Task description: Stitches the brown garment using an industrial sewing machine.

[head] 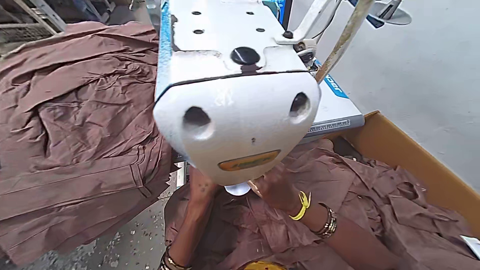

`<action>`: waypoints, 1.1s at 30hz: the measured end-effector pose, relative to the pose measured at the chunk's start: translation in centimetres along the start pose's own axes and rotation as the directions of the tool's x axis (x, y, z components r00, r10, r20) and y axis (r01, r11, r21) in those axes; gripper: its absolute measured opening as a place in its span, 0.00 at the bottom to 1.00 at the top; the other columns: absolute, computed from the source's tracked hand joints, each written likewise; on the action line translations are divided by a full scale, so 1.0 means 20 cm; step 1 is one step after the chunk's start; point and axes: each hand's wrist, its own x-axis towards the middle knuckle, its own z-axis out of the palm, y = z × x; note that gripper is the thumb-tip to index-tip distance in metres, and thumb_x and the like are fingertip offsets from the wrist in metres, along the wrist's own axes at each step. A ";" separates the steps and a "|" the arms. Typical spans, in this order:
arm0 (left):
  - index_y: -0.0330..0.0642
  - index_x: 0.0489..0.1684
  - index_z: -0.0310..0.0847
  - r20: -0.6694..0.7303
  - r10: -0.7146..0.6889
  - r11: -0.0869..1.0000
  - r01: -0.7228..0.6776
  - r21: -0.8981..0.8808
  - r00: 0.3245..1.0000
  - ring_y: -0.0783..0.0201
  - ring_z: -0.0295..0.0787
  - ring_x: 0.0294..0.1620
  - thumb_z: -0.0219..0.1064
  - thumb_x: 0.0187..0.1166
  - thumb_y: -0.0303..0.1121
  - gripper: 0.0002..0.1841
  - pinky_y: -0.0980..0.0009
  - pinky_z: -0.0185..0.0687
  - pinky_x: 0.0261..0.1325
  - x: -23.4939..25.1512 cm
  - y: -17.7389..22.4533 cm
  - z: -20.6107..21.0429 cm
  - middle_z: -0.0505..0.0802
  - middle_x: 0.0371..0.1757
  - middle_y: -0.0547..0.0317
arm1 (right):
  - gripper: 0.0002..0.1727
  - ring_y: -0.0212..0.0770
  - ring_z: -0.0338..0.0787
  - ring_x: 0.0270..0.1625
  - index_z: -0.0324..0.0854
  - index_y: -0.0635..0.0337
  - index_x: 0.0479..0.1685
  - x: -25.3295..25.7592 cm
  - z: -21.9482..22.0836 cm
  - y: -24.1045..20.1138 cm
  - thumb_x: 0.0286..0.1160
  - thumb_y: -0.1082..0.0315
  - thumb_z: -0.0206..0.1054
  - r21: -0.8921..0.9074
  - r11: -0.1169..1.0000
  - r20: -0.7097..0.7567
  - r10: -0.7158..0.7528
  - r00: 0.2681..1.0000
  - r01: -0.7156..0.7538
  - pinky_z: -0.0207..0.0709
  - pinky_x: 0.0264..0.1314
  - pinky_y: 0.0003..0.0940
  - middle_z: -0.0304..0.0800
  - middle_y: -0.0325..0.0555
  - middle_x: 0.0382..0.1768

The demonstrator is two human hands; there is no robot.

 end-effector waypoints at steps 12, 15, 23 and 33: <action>0.42 0.45 0.83 0.287 0.002 0.975 -0.065 0.213 0.958 0.82 0.69 0.17 0.69 0.70 0.60 0.27 0.78 0.70 0.24 -0.15 -0.31 -0.23 0.78 0.19 0.76 | 0.07 0.65 0.91 0.37 0.89 0.65 0.45 -0.03 -0.13 0.84 0.76 0.72 0.70 -0.256 0.783 0.284 0.621 0.730 -0.567 0.78 0.35 0.66 0.90 0.62 0.36; 0.45 0.49 0.85 0.376 -0.056 0.966 -0.045 0.254 0.925 0.76 0.76 0.21 0.68 0.67 0.68 0.33 0.70 0.76 0.28 -0.22 -0.39 -0.18 0.84 0.24 0.71 | 0.13 0.66 0.92 0.44 0.89 0.64 0.58 -0.09 -0.09 1.05 0.82 0.71 0.65 -0.281 0.752 0.236 0.656 0.717 -0.596 0.80 0.44 0.67 0.92 0.64 0.44; 0.39 0.41 0.89 0.497 -0.282 0.851 -0.025 0.525 0.821 0.46 0.89 0.30 0.66 0.77 0.59 0.27 0.41 0.81 0.38 -0.34 -0.58 -0.07 0.90 0.26 0.49 | 0.25 0.63 0.87 0.51 0.89 0.61 0.58 -0.26 -0.08 0.98 0.70 0.52 0.78 -0.280 0.901 0.415 0.426 0.804 -0.332 0.78 0.47 0.58 0.86 0.62 0.49; 0.40 0.60 0.84 0.724 -0.172 0.956 -0.064 0.286 0.668 0.55 0.92 0.49 0.65 0.83 0.46 0.20 0.49 0.85 0.58 -0.25 -0.53 -0.31 0.94 0.47 0.49 | 0.07 0.55 0.90 0.41 0.87 0.69 0.42 -0.21 -0.11 0.84 0.75 0.72 0.71 -0.055 0.803 0.189 0.592 0.783 -0.594 0.83 0.44 0.53 0.88 0.61 0.42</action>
